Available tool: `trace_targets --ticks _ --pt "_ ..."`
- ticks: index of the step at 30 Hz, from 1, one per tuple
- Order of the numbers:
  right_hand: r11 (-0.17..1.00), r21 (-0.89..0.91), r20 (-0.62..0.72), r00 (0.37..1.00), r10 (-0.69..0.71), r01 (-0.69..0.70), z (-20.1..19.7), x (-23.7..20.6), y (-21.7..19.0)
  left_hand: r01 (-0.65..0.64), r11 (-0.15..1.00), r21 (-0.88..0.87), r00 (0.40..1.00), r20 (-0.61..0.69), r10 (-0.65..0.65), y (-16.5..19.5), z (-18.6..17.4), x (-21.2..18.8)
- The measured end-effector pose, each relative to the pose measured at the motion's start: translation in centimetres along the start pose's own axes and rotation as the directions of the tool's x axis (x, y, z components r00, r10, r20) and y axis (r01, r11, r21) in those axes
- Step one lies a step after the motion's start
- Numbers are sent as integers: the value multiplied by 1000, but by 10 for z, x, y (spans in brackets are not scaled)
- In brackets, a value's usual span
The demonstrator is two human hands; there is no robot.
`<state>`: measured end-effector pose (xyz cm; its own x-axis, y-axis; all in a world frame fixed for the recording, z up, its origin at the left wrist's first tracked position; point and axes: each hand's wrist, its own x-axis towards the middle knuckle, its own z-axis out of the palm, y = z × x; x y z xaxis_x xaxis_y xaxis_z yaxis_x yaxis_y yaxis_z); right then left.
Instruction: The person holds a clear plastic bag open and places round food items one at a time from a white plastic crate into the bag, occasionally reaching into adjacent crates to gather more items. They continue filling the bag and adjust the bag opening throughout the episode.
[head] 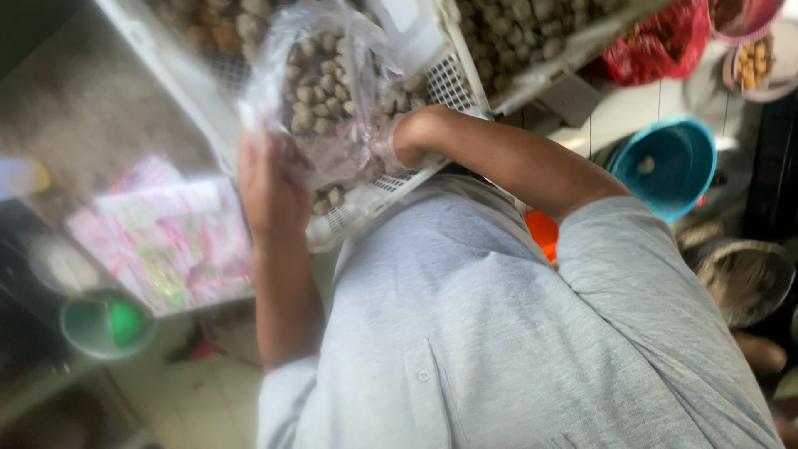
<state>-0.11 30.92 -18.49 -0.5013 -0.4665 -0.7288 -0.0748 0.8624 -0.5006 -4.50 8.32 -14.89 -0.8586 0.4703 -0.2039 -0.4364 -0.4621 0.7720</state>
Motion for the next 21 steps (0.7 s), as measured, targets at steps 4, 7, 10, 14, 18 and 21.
trace_targets --ticks 4,7,10,14,18,21 --pt "994 75 35 996 -83 80 -19 -37 18 -5 998 65 1000 0 5 2 23 2" --pt "982 57 64 981 -184 181 -32 -55 23 -130 947 295 990 -21 143 0 39 10" --pt "964 65 79 961 -264 259 -46 -64 38 -212 867 452 970 -13 244 -5 47 20" --pt "820 301 -82 870 -486 486 -64 -76 79 -163 813 559 976 -29 216 -9 50 26" --pt "727 585 -339 923 -182 359 -63 -82 98 -175 839 515 977 -12 211 -14 52 25" --pt "752 512 -558 826 -76 415 -55 -80 83 -198 848 491 977 32 210 -18 53 21"
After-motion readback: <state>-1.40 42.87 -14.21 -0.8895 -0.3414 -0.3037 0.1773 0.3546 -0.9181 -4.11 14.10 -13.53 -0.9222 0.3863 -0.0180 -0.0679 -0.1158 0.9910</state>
